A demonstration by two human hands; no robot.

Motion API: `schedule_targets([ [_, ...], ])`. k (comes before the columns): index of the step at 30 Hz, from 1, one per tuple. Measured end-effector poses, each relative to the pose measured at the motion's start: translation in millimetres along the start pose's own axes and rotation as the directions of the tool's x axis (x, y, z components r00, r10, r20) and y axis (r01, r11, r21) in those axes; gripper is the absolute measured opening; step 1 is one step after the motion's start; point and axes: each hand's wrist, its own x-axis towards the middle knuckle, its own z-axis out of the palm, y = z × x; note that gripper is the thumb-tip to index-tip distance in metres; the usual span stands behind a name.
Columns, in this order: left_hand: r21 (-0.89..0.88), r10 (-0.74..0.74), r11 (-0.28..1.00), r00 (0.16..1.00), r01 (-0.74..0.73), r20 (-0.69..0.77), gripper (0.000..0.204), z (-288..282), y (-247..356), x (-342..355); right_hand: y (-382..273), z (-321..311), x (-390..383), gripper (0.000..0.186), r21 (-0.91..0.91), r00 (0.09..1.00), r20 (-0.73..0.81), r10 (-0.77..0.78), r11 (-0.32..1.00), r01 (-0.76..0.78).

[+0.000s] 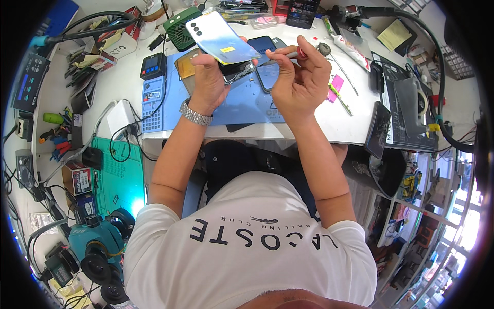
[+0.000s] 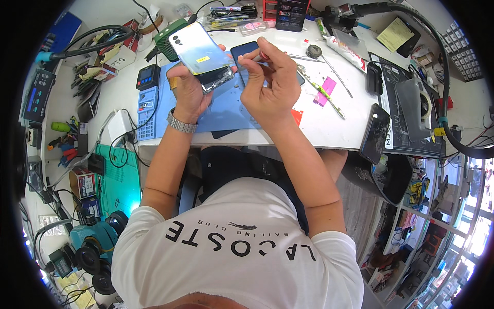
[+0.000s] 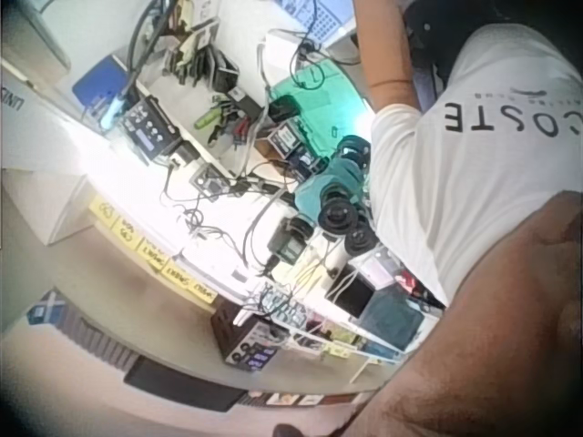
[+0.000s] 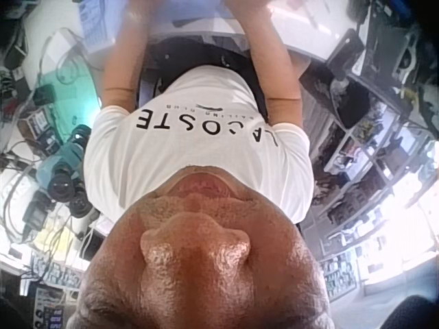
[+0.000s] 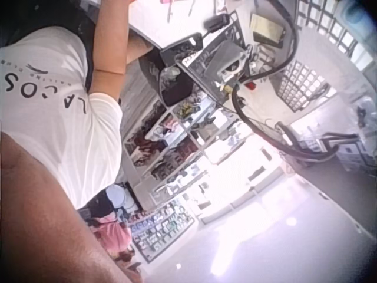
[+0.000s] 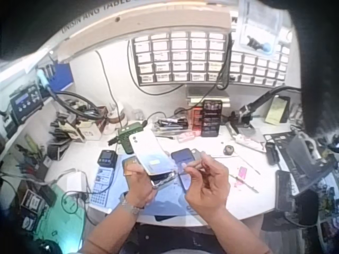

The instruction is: The person uses a metal prying tool to separate the back cover from a smartphone chassis, then removes the cover and sets it aside. The person then handles a second smartphone and a protective case, placing them on the workbench.

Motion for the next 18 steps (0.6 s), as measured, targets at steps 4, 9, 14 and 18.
schedule_targets([
  [4,0.033,0.012,0.999,1.000,-0.013,0.016,0.099,-4.5,-3.9,0.1,2.7,0.0,-3.9,0.043,-0.023,0.999,-0.001,0.032,0.999,-0.032],
  [9,0.133,-0.014,0.991,1.000,0.010,0.027,0.107,-8.2,-4.4,-0.5,6.2,-1.9,-4.9,0.042,-0.043,1.000,0.025,-0.007,0.999,0.008],
  [14,0.045,0.000,0.999,0.999,-0.003,0.053,0.091,-10.4,-5.1,-0.5,-3.5,-2.7,-5.9,0.045,-0.069,0.996,0.080,0.041,0.997,-0.035],
  [18,0.126,0.008,0.992,1.000,-0.008,0.001,0.105,-5.4,-6.1,-1.1,-3.2,-3.4,-5.3,0.045,-0.037,0.995,0.083,0.055,0.998,-0.052],
])
